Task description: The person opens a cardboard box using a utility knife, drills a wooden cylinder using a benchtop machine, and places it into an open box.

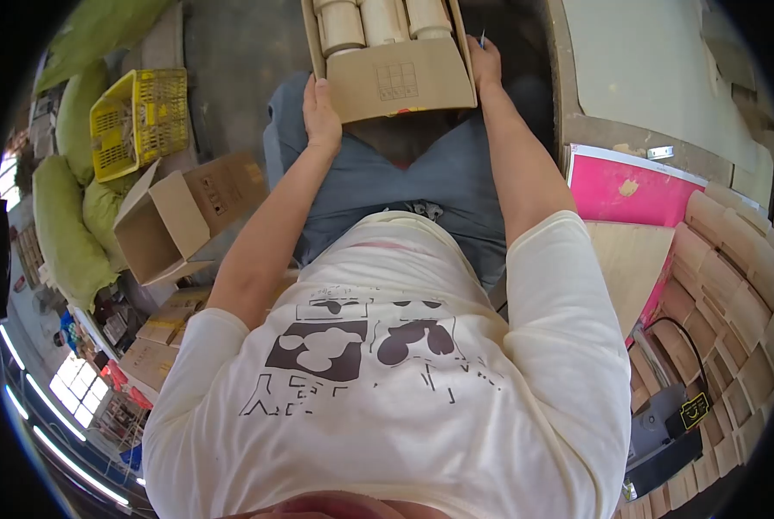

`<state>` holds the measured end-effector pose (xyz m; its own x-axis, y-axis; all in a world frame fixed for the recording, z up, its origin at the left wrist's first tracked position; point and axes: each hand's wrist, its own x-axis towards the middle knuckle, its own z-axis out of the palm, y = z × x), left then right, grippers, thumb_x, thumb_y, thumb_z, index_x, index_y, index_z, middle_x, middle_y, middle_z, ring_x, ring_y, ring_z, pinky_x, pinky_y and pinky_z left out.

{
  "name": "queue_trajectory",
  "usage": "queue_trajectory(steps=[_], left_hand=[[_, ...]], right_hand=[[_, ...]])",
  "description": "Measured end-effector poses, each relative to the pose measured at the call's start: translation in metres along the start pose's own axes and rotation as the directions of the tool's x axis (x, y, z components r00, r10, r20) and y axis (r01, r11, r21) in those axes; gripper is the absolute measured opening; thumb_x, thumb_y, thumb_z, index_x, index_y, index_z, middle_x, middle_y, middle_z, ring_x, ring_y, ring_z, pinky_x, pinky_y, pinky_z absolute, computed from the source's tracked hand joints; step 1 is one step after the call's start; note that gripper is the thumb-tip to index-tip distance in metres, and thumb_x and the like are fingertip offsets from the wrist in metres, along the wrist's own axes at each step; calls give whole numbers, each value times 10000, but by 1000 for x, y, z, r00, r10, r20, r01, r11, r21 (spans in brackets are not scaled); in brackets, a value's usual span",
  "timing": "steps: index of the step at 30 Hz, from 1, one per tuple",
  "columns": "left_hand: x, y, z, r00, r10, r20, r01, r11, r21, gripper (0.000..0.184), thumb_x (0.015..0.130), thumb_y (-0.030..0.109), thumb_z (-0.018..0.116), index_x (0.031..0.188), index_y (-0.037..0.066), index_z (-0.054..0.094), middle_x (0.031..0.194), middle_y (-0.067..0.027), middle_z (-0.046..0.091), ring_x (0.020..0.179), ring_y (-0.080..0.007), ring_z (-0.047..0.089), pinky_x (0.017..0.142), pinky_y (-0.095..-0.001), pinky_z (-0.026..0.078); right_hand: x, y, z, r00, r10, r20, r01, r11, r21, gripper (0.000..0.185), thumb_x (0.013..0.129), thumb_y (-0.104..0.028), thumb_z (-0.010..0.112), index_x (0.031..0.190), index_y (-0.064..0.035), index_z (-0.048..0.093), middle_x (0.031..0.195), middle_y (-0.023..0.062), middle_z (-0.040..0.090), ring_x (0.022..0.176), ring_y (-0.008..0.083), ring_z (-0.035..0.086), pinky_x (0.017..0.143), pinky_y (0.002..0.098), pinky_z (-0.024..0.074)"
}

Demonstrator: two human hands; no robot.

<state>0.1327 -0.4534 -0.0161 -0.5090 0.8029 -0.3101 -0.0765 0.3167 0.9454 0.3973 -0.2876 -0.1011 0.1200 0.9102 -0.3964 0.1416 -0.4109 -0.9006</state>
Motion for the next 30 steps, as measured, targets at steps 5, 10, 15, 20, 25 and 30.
queue_trajectory(steps=[5, 10, 15, 20, 25, 30], left_hand=[[11, -12, -16, 999, 43, 32, -47, 986, 158, 608, 1091, 368, 510, 1562, -1, 402, 1505, -183, 523, 1387, -296, 499, 1155, -386, 384], [-12, 52, -16, 794, 507, 336, -562, 399, 725, 655, 988, 361, 628, 1516, 17, 453, 1492, -219, 514, 1447, -381, 433, 1191, -492, 348], [20, 76, 9, 720, 351, 599, -668, 116, 735, 804, 892, 502, 731, 1502, 44, 477, 1459, -208, 532, 1383, -388, 486, 1140, -502, 404], [21, 101, 16, 786, 170, 594, -609, 43, 792, 815, 856, 590, 742, 1483, 111, 539, 1394, -191, 607, 1323, -379, 554, 1074, -517, 472], [19, 149, 9, 758, 98, 645, -640, 307, 705, 623, 906, 555, 710, 1352, 121, 674, 1312, -153, 692, 1215, -343, 650, 1033, -442, 517], [-70, 156, -30, 508, 11, 861, -804, 366, 469, 387, 1019, 399, 617, 1245, 103, 724, 1264, -126, 709, 1183, -320, 661, 1000, -426, 528]], right_hand=[[6, -8, -4, 986, -165, -8, 162, 976, -143, 373, 943, -318, 653, 953, 54, 687, 782, 170, 686, 774, 276, 659, 798, 396, 512], [-6, -20, -16, 910, -342, -233, 320, 938, -131, 371, 945, -302, 623, 1004, 62, 661, 809, 205, 671, 820, 341, 684, 833, 458, 516], [-52, -88, -16, 910, -370, -186, 266, 867, -422, 354, 937, -338, 629, 1019, 1, 689, 918, 236, 721, 908, 432, 690, 839, 487, 523], [-85, -121, -23, 908, -401, -123, 283, 803, -524, 400, 928, -396, 598, 1040, -25, 696, 983, 269, 730, 989, 473, 691, 864, 525, 530], [-102, -121, -36, 881, -454, -133, 343, 806, -482, 380, 915, -391, 622, 973, -26, 711, 894, 239, 725, 920, 452, 693, 831, 505, 531], [-129, -147, -54, 915, -393, 88, 385, 789, -479, 377, 894, -369, 650, 970, -5, 709, 861, 238, 713, 869, 424, 694, 816, 489, 533]])
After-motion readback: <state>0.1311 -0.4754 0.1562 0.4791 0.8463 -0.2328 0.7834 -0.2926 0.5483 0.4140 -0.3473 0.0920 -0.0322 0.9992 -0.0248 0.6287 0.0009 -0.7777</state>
